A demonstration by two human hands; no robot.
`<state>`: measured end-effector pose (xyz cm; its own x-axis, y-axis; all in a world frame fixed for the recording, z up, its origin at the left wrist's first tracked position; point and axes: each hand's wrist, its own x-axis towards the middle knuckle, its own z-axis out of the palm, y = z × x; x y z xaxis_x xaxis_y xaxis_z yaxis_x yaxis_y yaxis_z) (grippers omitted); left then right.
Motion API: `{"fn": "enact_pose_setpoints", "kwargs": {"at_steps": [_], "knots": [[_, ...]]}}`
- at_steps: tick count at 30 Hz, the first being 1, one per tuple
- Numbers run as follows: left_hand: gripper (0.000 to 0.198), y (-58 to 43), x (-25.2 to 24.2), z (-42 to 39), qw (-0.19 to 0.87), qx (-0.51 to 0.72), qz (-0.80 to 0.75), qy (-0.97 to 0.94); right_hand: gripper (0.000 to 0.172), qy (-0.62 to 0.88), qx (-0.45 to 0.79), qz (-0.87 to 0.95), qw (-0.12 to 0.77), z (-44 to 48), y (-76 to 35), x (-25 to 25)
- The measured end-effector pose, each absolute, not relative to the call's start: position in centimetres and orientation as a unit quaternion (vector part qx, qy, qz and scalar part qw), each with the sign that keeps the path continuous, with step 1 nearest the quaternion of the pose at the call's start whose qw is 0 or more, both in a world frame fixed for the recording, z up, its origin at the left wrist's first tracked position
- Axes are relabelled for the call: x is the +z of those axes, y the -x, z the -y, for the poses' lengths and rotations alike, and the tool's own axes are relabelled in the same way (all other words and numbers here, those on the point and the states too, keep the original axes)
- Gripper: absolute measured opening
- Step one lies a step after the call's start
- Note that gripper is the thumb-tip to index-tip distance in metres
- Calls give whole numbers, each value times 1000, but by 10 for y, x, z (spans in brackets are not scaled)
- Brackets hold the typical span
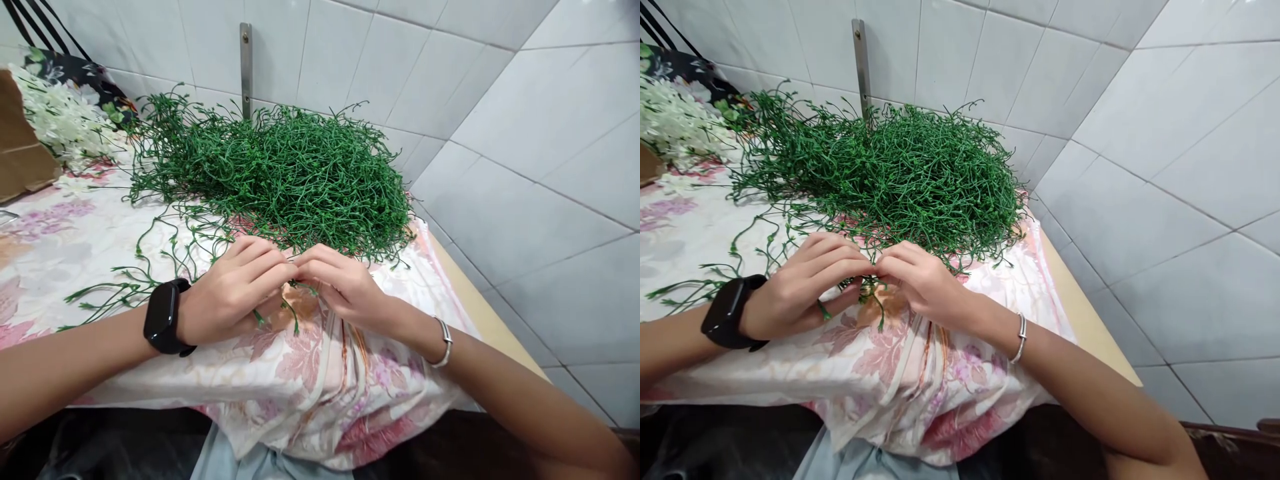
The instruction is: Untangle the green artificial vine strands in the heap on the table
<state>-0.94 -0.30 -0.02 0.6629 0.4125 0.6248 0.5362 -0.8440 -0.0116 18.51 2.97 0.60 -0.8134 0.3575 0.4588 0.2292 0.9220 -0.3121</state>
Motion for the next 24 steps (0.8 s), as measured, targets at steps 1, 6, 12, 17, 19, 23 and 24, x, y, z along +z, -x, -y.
{"fn": "enact_pose_setpoints", "kwargs": {"at_steps": [1, 6, 12, 17, 19, 23, 24], "knots": [[21, 9, 0, 3, 86, -314, 259, 910, 22, 151, 108, 949, 257, -29, -185, 6], [22, 8, 2, 5, 29, -312, 267, 911, 23, 132, 31, 958, 252, -26, -183, 3], [17, 9, 3, 4, 16, -261, 286, 922, 18, 128, -29, 968, 213, -20, -181, 6], [16, 11, 3, 1, 21, -210, 274, 938, 14, 130, -60, 971, 193, -19, -179, 8], [19, 11, 4, 1, 17, -204, 259, 944, 14, 145, -74, 966, 202, -18, -179, 7], [17, 9, 7, 3, 4, -185, 234, 954, 19, 166, -104, 955, 221, -16, -181, 6], [15, 9, 8, 4, 3, -182, 232, 956, 21, 166, -105, 954, 225, -16, -182, 6]]}}
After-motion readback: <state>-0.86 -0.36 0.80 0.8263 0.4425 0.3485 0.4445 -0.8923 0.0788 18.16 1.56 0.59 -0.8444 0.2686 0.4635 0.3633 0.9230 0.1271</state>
